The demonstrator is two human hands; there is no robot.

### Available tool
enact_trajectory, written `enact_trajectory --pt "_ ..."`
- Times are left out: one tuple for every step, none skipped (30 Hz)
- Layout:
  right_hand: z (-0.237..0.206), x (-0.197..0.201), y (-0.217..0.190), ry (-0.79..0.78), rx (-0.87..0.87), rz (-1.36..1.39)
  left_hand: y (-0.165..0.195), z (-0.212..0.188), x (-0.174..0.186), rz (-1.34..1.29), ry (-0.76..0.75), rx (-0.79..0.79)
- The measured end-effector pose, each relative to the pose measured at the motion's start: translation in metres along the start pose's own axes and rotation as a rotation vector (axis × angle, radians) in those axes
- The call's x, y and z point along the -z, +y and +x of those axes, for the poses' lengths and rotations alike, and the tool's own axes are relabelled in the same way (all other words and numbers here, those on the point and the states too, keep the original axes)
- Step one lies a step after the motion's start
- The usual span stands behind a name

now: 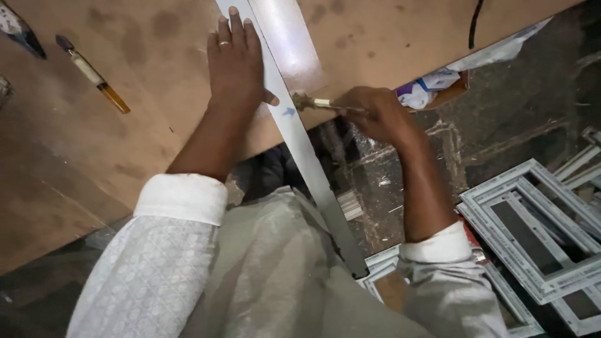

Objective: The person works at a workbench with a transparent sheet. They measure the sheet with a tape measure, align a metal ruler and mark the sheet with a pencil, score along the marked line with a handheld cutter, brush debris off the surface, and reposition the sheet on the bench.

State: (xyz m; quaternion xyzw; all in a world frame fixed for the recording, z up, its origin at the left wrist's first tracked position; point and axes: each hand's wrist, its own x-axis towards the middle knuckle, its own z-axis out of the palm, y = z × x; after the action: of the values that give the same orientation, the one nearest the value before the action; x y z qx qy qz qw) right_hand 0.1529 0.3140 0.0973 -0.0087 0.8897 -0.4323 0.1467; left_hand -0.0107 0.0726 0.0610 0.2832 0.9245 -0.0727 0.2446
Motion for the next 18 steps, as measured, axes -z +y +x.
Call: enact_trajectory --pt "0.001 0.001 0.002 -0.022 -0.026 0.0 0.001 0.001 0.002 0.004 -0.023 0.008" --pt "0.003 0.002 0.004 -0.045 -0.051 -0.002 0.002 0.0 0.002 0.005 -0.018 0.008" --pt "0.005 0.003 0.005 -0.033 -0.044 0.0 0.003 -0.001 0.003 0.003 -0.011 0.006" --pt "0.007 0.002 0.007 -0.022 -0.037 0.001 0.004 -0.001 0.004 0.001 -0.006 0.005" --pt "0.011 0.002 0.008 -0.013 -0.027 0.002 0.004 -0.002 0.005 0.003 -0.017 0.004" --pt "0.015 0.002 0.009 -0.004 -0.032 0.062 0.004 -0.002 0.006 0.006 -0.028 0.004" --pt "0.02 0.002 0.01 0.003 -0.038 0.123 0.004 -0.002 0.006 0.009 -0.04 0.005" --pt "0.025 0.001 0.01 0.01 -0.043 0.185 0.004 -0.002 0.006 0.004 -0.048 0.006" --pt "0.032 0.001 0.01 0.005 -0.079 0.229 0.004 -0.002 0.007 0.0 -0.056 0.007" --pt "0.041 0.001 0.009 0.0 -0.113 0.273 0.004 -0.003 0.007 -0.003 -0.062 0.01" --pt "0.049 0.002 0.008 -0.007 -0.148 0.317 0.003 -0.003 0.007 -0.006 -0.045 0.007" --pt "0.056 0.001 0.006 0.032 -0.099 0.289 0.003 -0.004 0.008 -0.008 -0.028 0.004" --pt "0.065 0.001 0.003 0.072 -0.048 0.259 0.003 -0.005 0.008 -0.01 -0.009 0.001" --pt "0.074 0.0 -0.001 0.112 0.004 0.229 0.003 -0.005 0.01 -0.01 -0.023 0.006" --pt "0.082 -0.002 -0.004 0.117 -0.105 0.274 0.003 -0.004 0.011 -0.009 -0.038 0.011" --pt "0.092 -0.005 -0.007 0.121 -0.214 0.319 0.004 -0.004 0.013 -0.007 -0.052 0.015" --pt "0.101 -0.006 -0.009 0.124 -0.322 0.363 0.004 -0.004 0.015 -0.01 -0.051 0.016" --pt "0.112 -0.006 -0.01 0.181 -0.192 0.311 0.004 -0.005 0.017 -0.013 -0.051 0.017"
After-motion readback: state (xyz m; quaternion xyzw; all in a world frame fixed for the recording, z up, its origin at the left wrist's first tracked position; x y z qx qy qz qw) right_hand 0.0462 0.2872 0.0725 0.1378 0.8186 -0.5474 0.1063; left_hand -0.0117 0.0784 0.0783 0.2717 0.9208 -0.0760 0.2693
